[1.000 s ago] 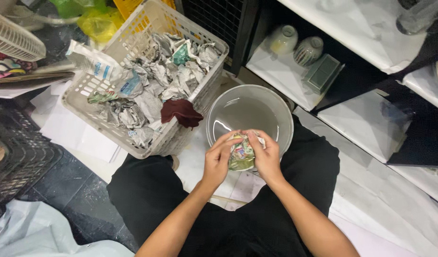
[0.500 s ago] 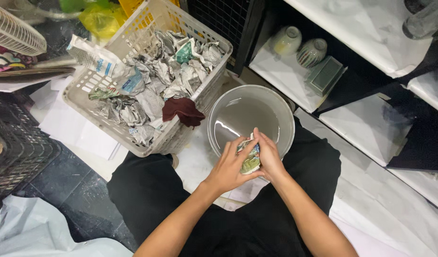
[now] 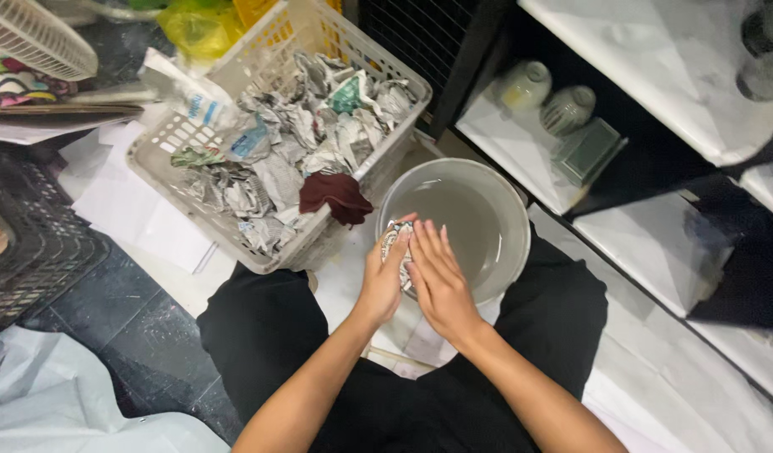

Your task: The person sits on the floor and wraps small ceramic items, such as bowls and cups, with newspaper. They pick up each item, wrap it in paper, and place it into a white plastic basket.

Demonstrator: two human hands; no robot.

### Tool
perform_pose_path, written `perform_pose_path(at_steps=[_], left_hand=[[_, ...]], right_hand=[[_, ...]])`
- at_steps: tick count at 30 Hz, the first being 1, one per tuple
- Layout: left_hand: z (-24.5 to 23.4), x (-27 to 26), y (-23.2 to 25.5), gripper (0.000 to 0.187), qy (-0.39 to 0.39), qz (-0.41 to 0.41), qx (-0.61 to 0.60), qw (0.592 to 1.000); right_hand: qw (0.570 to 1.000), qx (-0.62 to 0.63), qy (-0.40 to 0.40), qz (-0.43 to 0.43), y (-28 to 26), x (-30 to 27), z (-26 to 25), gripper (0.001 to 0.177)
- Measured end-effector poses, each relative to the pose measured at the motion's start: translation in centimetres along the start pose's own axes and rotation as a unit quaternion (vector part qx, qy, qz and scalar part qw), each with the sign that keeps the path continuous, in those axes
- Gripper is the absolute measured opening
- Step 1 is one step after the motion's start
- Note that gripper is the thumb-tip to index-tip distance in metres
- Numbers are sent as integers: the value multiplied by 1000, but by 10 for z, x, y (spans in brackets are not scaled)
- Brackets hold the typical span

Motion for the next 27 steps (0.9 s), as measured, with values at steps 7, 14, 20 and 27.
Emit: perform_pose_path(at_steps=[7,14,20,27], left_hand=[[-31,28,39,30,72,35,-40,996],[-46,73,59,28,69,-37,-82,994],[-59,121,68,31,81,-127,-52,987],[-68,138,76,26,144,-162,-113,970]], right_hand=[[993,-38,-25,-112,-25,43,20,52],[977,6,-28,-213,-33,89,35,54],[957,-3,-20,-291,-16,120,57,47],[970,79,-46,-226,7,143,90,24]])
Point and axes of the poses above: each hand's wrist, its own x-axis towards the middle knuckle, its own z-axis out of the palm, y = z × x, the point moved 10 cm from there along x, towards the middle knuckle, and after that the axes turned 9 degrees about y, right-handed, at the moved point
